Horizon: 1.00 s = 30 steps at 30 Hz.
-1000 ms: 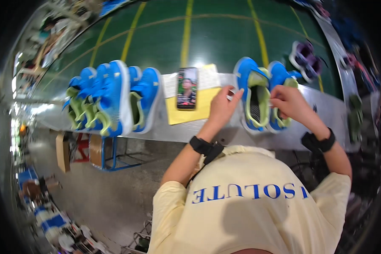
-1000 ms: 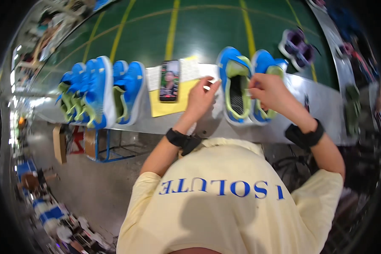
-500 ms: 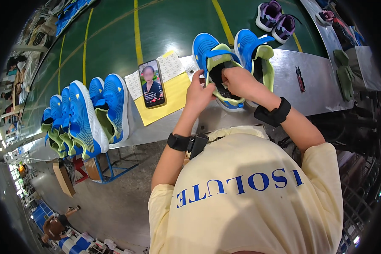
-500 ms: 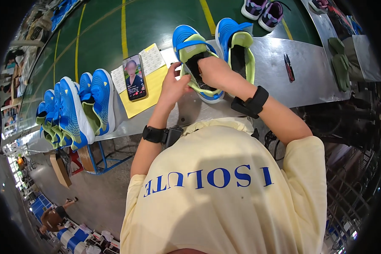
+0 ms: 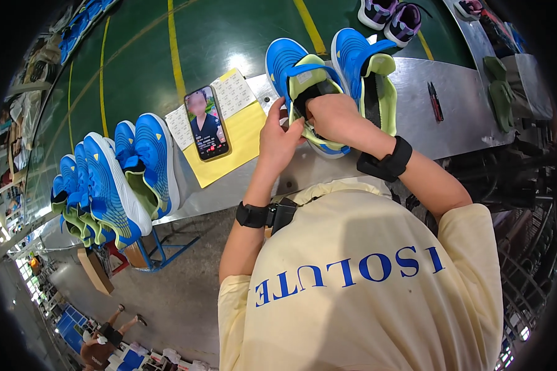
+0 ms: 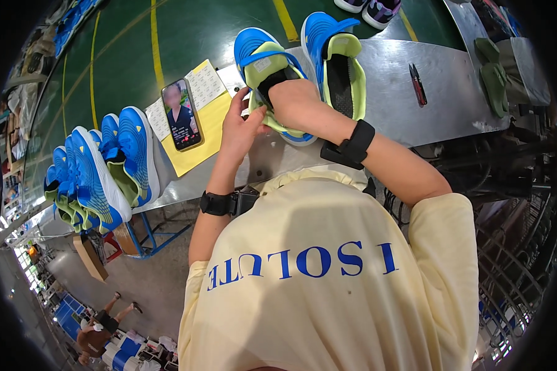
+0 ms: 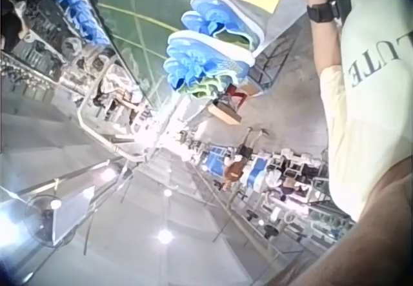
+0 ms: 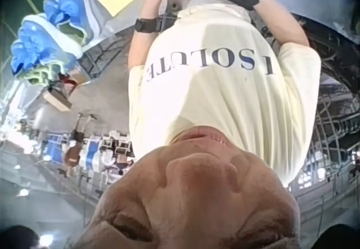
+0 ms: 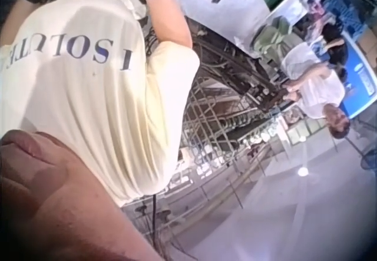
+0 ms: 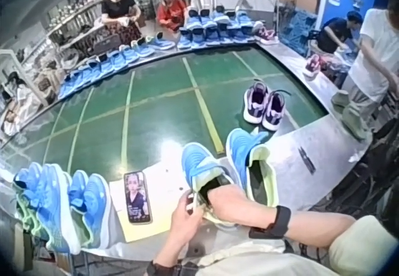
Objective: Inspecting, labeling, and organizing manufactured shoes on a production line workbench.
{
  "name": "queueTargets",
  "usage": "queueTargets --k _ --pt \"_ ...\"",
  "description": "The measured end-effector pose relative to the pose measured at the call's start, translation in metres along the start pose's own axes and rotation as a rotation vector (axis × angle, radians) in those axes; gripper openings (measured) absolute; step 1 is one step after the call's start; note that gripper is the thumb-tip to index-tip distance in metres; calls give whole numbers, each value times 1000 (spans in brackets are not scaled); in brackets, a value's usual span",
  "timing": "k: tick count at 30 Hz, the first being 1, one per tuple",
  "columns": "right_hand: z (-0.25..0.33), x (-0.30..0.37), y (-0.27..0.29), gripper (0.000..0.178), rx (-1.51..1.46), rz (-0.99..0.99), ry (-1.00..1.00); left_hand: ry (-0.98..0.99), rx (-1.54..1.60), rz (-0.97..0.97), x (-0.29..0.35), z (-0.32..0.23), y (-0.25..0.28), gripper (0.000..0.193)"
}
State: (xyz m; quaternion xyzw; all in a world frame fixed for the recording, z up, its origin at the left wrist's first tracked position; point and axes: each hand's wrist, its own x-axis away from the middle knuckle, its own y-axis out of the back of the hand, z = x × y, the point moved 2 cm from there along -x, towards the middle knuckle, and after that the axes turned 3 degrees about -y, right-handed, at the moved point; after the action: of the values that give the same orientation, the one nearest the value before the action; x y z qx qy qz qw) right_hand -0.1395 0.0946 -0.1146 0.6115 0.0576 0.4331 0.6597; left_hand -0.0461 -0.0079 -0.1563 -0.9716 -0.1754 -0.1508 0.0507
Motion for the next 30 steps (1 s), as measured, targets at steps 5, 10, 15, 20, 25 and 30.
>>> queueTargets --k 5,10,15,20,25,30 --pt "-1 -2 -5 12 6 -28 8 -14 -7 -5 0 1 0 61" --pt "0 -1 -11 17 75 -101 37 -22 -43 35 1 -1 0 60" --pt "-9 10 -1 17 35 -271 113 -20 -227 1 -2 -1 -4 62" --pt "-52 61 44 13 -824 -427 152 -2 -393 -116 5 -24 -10 63" --pt "-165 91 63 17 -758 -651 -330 -1031 -955 -184 14 -88 -29 22" --pt "-294 83 6 35 -147 -644 -495 -878 -1404 418 -8 -71 -61 6"
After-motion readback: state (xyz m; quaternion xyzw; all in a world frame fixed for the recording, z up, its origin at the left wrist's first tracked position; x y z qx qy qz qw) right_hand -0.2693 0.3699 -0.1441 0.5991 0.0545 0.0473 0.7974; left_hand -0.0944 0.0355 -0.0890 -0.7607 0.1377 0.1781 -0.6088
